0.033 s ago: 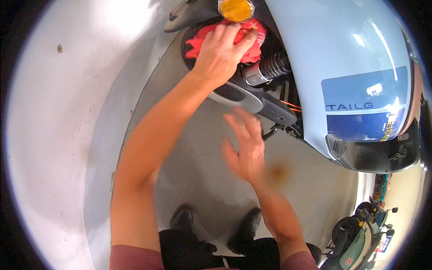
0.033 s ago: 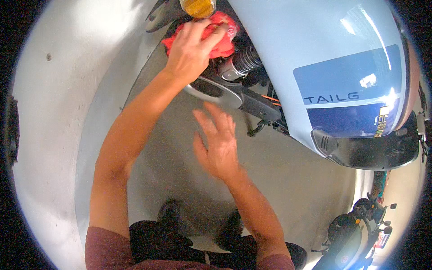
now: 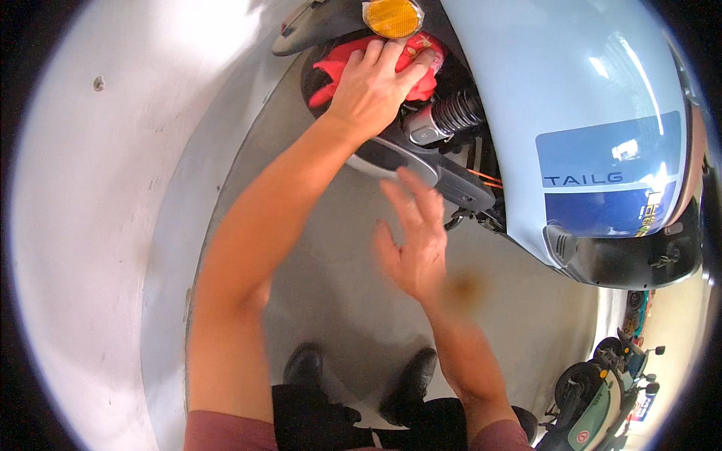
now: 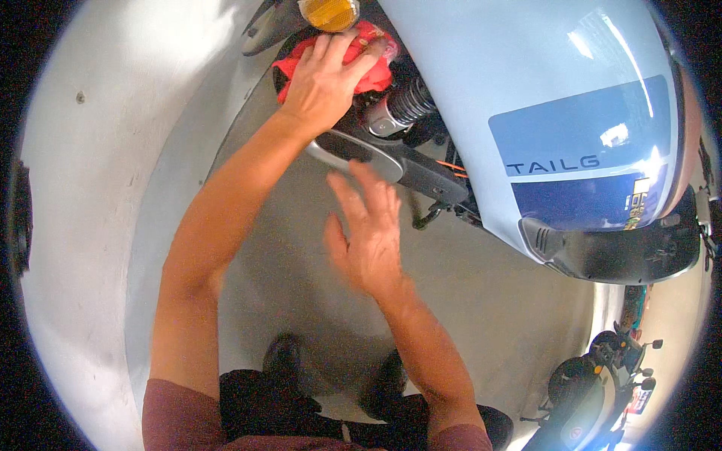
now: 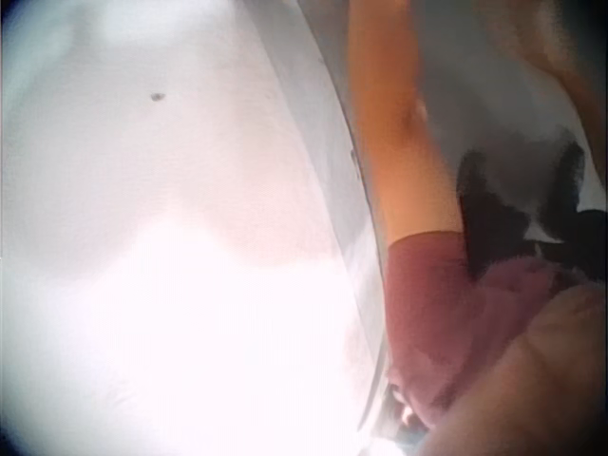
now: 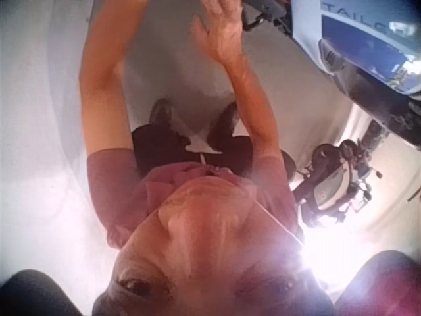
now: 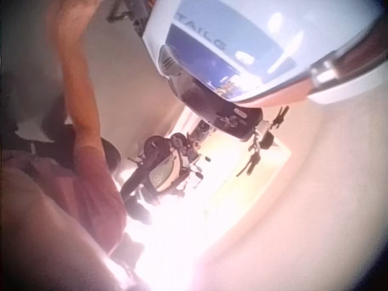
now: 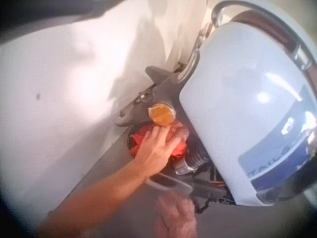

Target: The person wipes the wheel, frame, floorboard, and front panels of a blue scooter with a red cloth.

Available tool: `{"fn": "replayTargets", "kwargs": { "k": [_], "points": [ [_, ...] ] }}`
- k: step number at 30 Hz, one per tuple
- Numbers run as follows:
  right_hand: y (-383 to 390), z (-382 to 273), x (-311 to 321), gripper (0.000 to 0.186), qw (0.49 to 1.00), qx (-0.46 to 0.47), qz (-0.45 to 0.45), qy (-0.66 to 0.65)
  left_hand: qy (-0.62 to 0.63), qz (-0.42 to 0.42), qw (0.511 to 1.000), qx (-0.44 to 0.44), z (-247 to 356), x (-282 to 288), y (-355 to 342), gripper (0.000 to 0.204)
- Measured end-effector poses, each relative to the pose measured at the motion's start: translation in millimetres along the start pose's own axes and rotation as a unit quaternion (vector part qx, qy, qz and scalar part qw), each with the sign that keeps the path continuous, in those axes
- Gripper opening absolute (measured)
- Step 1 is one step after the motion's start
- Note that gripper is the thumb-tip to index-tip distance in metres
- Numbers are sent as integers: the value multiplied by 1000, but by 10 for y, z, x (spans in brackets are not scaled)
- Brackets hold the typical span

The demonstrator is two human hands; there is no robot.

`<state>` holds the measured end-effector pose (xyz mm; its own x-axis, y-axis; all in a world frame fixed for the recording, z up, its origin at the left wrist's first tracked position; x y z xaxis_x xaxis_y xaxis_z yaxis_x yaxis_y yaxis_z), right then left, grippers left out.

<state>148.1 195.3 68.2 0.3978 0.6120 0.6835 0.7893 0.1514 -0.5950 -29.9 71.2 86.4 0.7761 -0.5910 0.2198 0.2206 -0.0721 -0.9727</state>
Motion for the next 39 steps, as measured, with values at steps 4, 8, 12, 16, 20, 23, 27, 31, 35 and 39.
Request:
{"fn": "replayTargets", "kwargs": {
  "k": [4,8,12,16,20,23,27,31,35,39],
  "points": [
    [-200,410,136,69,986,4,34,161,-62,-55,996,17,-100,-176,37,65],
    [-17,789,9,80,976,4,-37,216,-94,-46,984,147,-512,-23,455,59],
    [22,797,-69,85,970,41,-25,240,-132,-228,888,378,-1062,260,994,68],
    [16,822,-94,87,965,44,-21,257,-78,-114,931,337,-852,718,1133,70],
    [34,852,-86,88,963,44,-20,265,20,25,988,149,-314,544,518,81],
    [22,855,-79,88,962,39,-29,270,-33,-28,989,139,-412,234,356,79],
    [-1,870,-17,88,963,34,-43,263,-31,-24,954,298,-896,-1,764,79],
    [-16,841,-87,88,968,18,-47,244,-91,-384,846,357,-1610,79,2013,61],
    [35,891,-9,87,969,10,-63,237,30,-130,858,496,-1302,391,2152,60],
    [18,892,-7,86,971,17,-39,234,74,16,957,279,-629,741,909,66]
  ]
}}
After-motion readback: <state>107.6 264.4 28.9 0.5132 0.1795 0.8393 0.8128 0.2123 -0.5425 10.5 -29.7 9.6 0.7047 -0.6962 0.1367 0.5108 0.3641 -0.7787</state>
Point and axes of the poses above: each hand's wrist, its own y-axis away from the middle knuckle, its own x-axis out of the back of the hand, z = x × y, the point moved 4 cm from there along -y, towards the middle knuckle, and after that the axes turned 12 degrees about z, right-handed, at the moved point
